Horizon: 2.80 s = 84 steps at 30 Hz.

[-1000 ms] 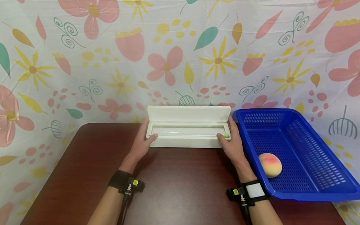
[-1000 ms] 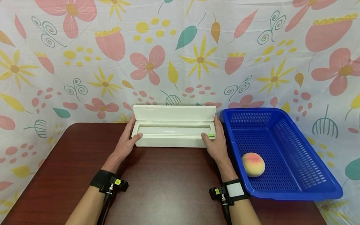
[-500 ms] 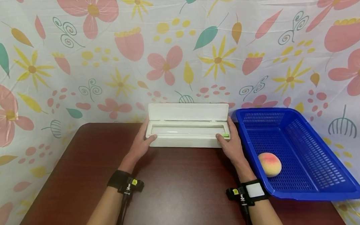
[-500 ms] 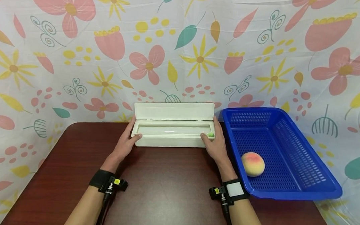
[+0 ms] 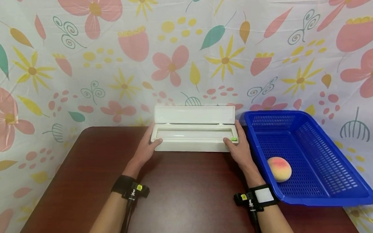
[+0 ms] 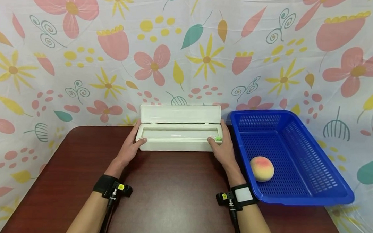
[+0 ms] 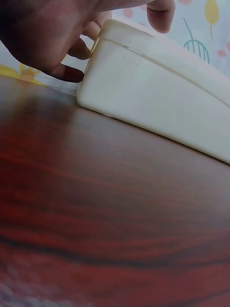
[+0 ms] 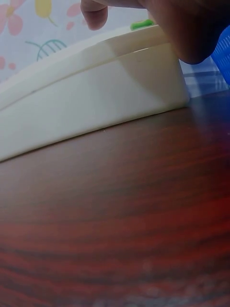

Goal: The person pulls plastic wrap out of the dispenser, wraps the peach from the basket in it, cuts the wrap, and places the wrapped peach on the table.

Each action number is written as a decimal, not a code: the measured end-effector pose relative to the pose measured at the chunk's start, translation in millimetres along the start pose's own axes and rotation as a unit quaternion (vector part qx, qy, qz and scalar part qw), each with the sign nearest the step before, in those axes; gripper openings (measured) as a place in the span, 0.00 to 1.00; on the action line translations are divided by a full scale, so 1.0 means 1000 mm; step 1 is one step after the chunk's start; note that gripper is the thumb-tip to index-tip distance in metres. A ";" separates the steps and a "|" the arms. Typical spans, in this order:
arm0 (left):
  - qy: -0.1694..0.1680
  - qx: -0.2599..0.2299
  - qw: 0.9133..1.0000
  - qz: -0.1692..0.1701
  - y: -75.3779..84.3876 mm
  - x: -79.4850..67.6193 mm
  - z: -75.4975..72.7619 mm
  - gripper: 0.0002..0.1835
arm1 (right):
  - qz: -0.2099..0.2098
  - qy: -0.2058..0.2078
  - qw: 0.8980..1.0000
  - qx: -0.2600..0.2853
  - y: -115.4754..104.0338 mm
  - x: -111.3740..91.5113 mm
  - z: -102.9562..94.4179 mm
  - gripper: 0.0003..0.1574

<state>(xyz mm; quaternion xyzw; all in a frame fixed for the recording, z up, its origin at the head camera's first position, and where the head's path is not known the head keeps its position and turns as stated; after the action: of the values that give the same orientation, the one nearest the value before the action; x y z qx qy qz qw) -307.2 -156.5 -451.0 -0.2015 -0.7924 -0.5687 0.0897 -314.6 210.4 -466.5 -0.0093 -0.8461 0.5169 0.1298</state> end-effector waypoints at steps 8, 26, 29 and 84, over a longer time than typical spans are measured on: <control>0.001 -0.002 1.000 0.002 0.000 0.001 0.000 0.41 | 0.001 0.002 1.000 -0.009 0.001 0.001 -0.001 0.52; 0.004 -0.003 1.000 -0.004 -0.005 0.000 -0.002 0.40 | -0.009 -0.012 1.000 -0.002 0.000 -0.001 0.001 0.52; 0.004 -0.004 1.000 0.001 -0.005 0.001 -0.002 0.40 | -0.011 -0.012 1.000 0.001 0.000 -0.002 0.000 0.52; 0.033 0.006 0.999 0.029 -0.003 0.000 -0.008 0.35 | -0.034 0.113 0.989 -0.085 -0.016 0.003 -0.007 0.04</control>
<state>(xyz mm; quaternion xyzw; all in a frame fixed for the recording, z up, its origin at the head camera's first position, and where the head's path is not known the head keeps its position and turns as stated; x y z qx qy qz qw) -308.8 -164.4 -450.7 -0.2050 -0.7863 -0.5672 0.1340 -313.7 209.0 -449.1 -0.0501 -0.8665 0.4345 0.2407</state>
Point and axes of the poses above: each hand's wrist, its own x-axis towards the middle knuckle, its own z-axis out of the palm, y = z × x, the point moved 6 cm from there along x, towards the middle knuckle, and after that the axes turned 9 degrees about z, right-handed, at the moved point
